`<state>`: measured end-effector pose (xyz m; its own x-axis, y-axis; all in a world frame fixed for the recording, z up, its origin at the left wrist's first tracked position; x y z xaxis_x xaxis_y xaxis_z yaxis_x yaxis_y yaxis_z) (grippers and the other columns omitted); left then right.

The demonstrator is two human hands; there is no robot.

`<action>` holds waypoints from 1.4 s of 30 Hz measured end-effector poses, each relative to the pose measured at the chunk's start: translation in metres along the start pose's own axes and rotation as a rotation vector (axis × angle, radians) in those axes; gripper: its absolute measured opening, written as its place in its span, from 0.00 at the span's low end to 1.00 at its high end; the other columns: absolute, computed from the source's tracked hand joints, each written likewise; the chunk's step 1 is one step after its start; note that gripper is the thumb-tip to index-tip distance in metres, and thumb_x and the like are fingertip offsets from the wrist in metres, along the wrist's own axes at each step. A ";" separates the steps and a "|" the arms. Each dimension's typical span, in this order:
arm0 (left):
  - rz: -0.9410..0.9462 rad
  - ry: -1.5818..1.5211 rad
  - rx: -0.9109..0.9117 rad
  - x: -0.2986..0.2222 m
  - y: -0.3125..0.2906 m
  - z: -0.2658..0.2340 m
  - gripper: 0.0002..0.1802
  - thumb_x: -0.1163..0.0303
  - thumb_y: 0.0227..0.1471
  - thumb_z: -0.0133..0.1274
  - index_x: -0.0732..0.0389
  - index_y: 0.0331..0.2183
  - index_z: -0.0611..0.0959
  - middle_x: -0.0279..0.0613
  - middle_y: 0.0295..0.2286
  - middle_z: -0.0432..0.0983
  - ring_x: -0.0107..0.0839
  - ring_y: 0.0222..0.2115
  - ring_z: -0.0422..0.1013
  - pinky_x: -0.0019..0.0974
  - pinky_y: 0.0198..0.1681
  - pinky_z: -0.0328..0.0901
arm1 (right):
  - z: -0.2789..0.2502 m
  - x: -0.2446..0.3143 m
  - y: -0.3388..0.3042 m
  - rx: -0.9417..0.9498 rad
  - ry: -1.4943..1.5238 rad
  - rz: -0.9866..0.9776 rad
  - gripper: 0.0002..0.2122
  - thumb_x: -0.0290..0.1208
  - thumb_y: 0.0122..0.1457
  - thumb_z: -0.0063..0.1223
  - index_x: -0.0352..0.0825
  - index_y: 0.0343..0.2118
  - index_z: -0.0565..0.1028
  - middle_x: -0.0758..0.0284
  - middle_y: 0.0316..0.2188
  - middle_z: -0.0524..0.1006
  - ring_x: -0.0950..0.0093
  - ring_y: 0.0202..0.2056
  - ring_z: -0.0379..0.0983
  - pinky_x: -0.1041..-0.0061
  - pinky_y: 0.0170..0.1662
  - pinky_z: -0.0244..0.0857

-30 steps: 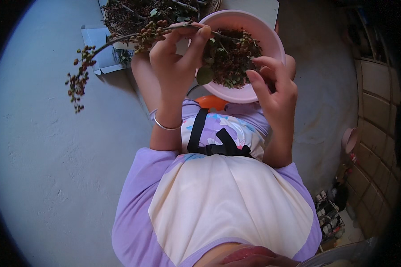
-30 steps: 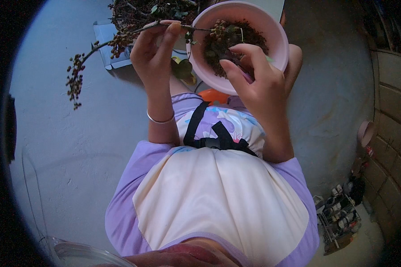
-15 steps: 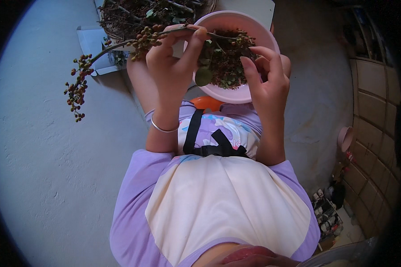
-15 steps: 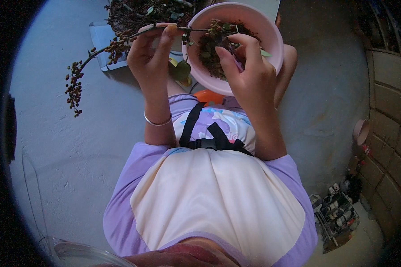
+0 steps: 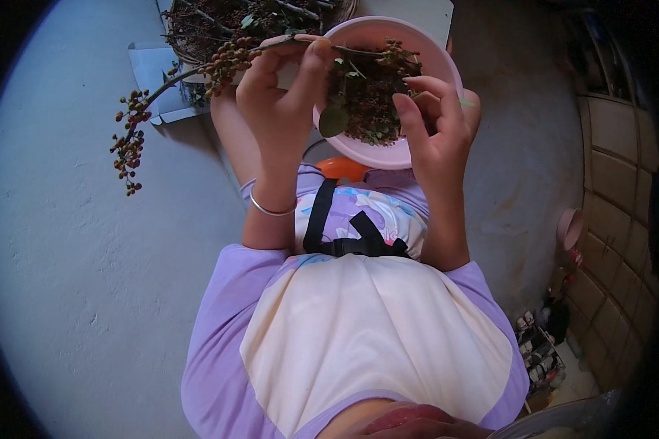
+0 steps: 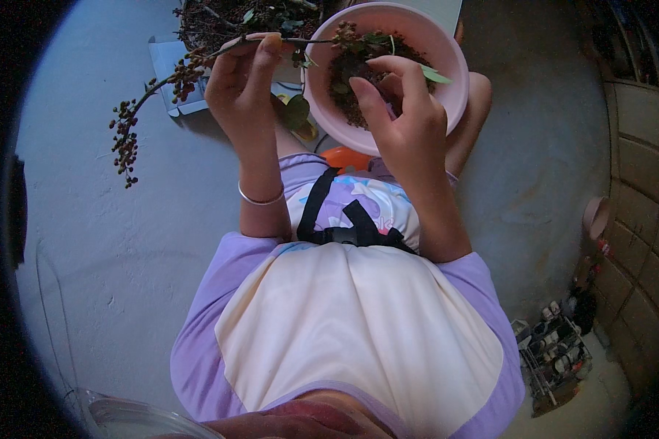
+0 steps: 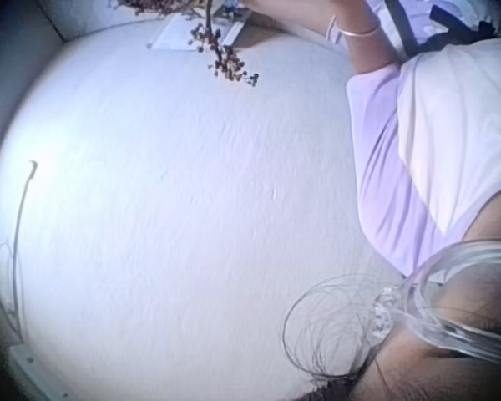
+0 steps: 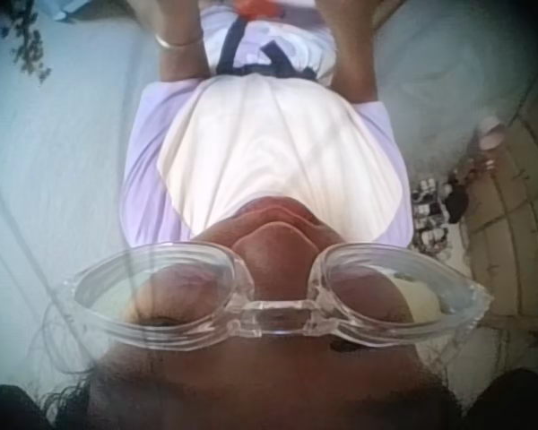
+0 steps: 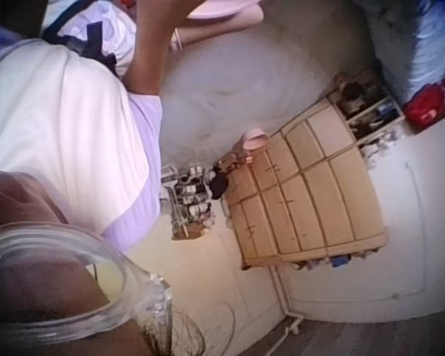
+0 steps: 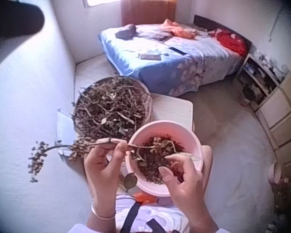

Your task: The person plucks small leaves from thin branches by hand, placing the harvested leaves into a pink bowl.

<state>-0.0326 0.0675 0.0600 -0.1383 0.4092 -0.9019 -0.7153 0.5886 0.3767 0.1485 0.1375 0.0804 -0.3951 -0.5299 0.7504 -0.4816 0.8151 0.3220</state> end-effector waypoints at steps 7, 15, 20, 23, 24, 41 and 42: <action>-0.017 -0.105 -0.046 0.001 0.001 0.002 0.07 0.74 0.49 0.54 0.68 0.30 0.79 0.39 0.23 0.78 0.16 0.20 0.69 0.17 0.21 0.60 | -0.003 0.012 0.005 -0.108 -0.197 -0.119 0.16 0.38 0.53 0.56 0.38 0.41 0.68 0.64 0.22 0.75 0.72 0.25 0.76 0.76 0.26 0.69; 0.006 -0.065 -0.043 -0.003 0.000 0.004 0.06 0.74 0.48 0.54 0.68 0.29 0.79 0.40 0.23 0.78 0.19 0.23 0.71 0.18 0.25 0.63 | -0.001 0.027 0.006 -0.168 -0.347 -0.236 0.17 0.38 0.52 0.57 0.38 0.40 0.67 0.67 0.20 0.75 0.73 0.22 0.75 0.78 0.24 0.68; 0.036 -0.015 -0.043 -0.001 0.000 0.002 0.06 0.74 0.48 0.54 0.68 0.29 0.79 0.39 0.23 0.78 0.18 0.22 0.71 0.18 0.23 0.62 | 0.000 0.033 0.004 -0.189 -0.430 -0.320 0.16 0.38 0.51 0.58 0.37 0.39 0.67 0.67 0.20 0.75 0.74 0.21 0.75 0.78 0.23 0.67; -0.044 -0.087 -0.052 0.003 0.000 0.001 0.06 0.74 0.48 0.54 0.68 0.29 0.79 0.39 0.22 0.77 0.16 0.19 0.68 0.17 0.19 0.59 | -0.003 0.029 0.003 -0.160 -0.420 -0.317 0.17 0.37 0.50 0.59 0.37 0.39 0.67 0.68 0.20 0.75 0.74 0.21 0.75 0.78 0.23 0.67; -0.036 -0.073 -0.054 0.003 0.000 0.001 0.06 0.74 0.48 0.54 0.68 0.29 0.79 0.39 0.22 0.77 0.16 0.18 0.68 0.17 0.18 0.57 | -0.005 0.028 0.002 -0.161 -0.416 -0.315 0.17 0.37 0.50 0.59 0.37 0.39 0.67 0.68 0.20 0.75 0.75 0.21 0.75 0.78 0.22 0.67; -0.068 -0.071 -0.042 0.005 -0.001 0.007 0.06 0.74 0.48 0.54 0.68 0.29 0.79 0.38 0.22 0.77 0.17 0.21 0.70 0.17 0.23 0.61 | -0.009 0.023 0.004 -0.137 -0.378 -0.300 0.16 0.37 0.50 0.59 0.37 0.39 0.67 0.65 0.22 0.77 0.73 0.25 0.77 0.77 0.26 0.69; -0.080 -0.037 -0.020 0.005 -0.002 0.008 0.06 0.74 0.49 0.54 0.68 0.30 0.79 0.40 0.24 0.78 0.19 0.24 0.71 0.19 0.27 0.63 | -0.009 0.023 0.005 -0.138 -0.386 -0.298 0.16 0.37 0.50 0.59 0.37 0.39 0.67 0.65 0.23 0.77 0.72 0.25 0.77 0.76 0.26 0.69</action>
<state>-0.0265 0.0738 0.0563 -0.0548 0.3873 -0.9203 -0.7363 0.6069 0.2992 0.1438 0.1314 0.1040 -0.5293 -0.7709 0.3544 -0.5197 0.6247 0.5827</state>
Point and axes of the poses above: each hand's wrist, its own y-axis towards the middle knuckle, its own z-axis out of the palm, x = y × z, the point moved 8 cm from there along y, towards the middle knuckle
